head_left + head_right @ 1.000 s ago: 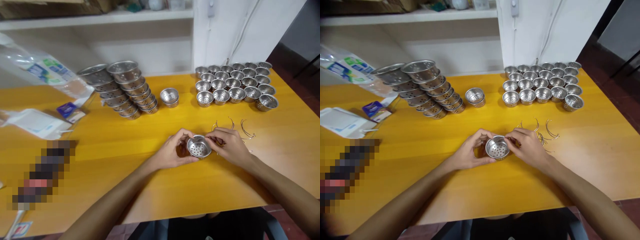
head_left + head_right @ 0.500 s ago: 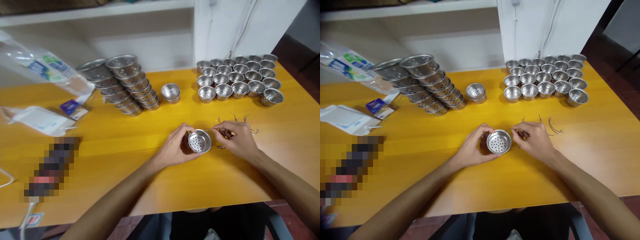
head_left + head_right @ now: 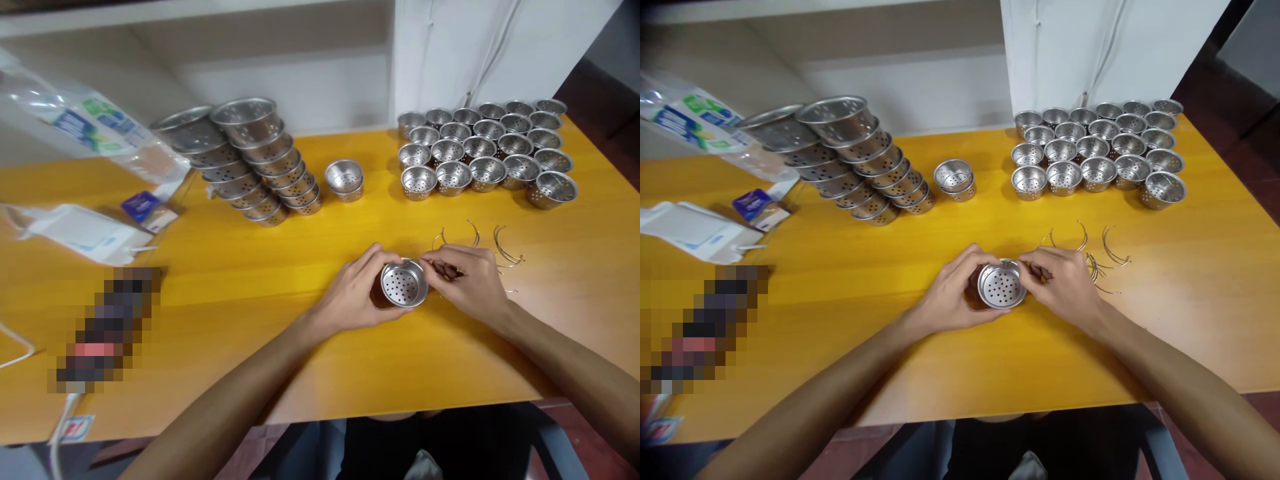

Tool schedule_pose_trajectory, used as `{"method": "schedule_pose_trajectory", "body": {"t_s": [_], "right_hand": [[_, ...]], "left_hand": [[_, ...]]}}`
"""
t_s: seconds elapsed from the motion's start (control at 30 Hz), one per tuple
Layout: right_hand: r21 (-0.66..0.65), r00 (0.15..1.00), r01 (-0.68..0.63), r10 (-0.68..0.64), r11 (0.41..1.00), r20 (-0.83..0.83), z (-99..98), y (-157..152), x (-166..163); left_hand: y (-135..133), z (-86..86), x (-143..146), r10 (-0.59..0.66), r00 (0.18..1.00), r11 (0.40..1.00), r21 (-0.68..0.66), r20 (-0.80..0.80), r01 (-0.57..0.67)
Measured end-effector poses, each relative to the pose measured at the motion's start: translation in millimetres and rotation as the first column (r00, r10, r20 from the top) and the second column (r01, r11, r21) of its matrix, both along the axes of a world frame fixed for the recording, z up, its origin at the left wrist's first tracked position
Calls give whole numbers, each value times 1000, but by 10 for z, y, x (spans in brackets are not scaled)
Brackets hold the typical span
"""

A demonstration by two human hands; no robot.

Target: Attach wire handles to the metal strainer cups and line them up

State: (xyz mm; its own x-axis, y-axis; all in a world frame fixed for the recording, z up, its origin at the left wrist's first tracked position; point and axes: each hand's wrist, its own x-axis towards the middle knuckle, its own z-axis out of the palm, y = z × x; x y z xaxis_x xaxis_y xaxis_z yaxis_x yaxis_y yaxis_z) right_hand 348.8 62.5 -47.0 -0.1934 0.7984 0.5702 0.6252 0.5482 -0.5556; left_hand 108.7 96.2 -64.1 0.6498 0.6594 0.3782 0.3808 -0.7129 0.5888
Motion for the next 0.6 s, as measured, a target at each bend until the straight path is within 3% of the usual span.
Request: {"method": "schedule_pose_trajectory", "body": {"t_s": [0.3, 0.43, 0.5, 0.6], "right_hand": [[38, 1000, 18, -17, 999, -22, -31, -24, -41], [-128, 990, -20, 2, 992, -139, -46, -35, -43], [-279, 968, -134, 65, 951, -244, -32, -27, -30], [-425, 885, -381, 190, 821, -425, -1, 0, 6]], "left_hand": [[1, -41, -10, -26, 999, 1000, 5, -42, 26], [4, -13, 4, -23, 993, 999, -43, -114, 18], [7, 17, 15, -15, 990, 997, -81, -142, 4], [13, 54, 26, -12, 990, 992, -129, -142, -6]]}}
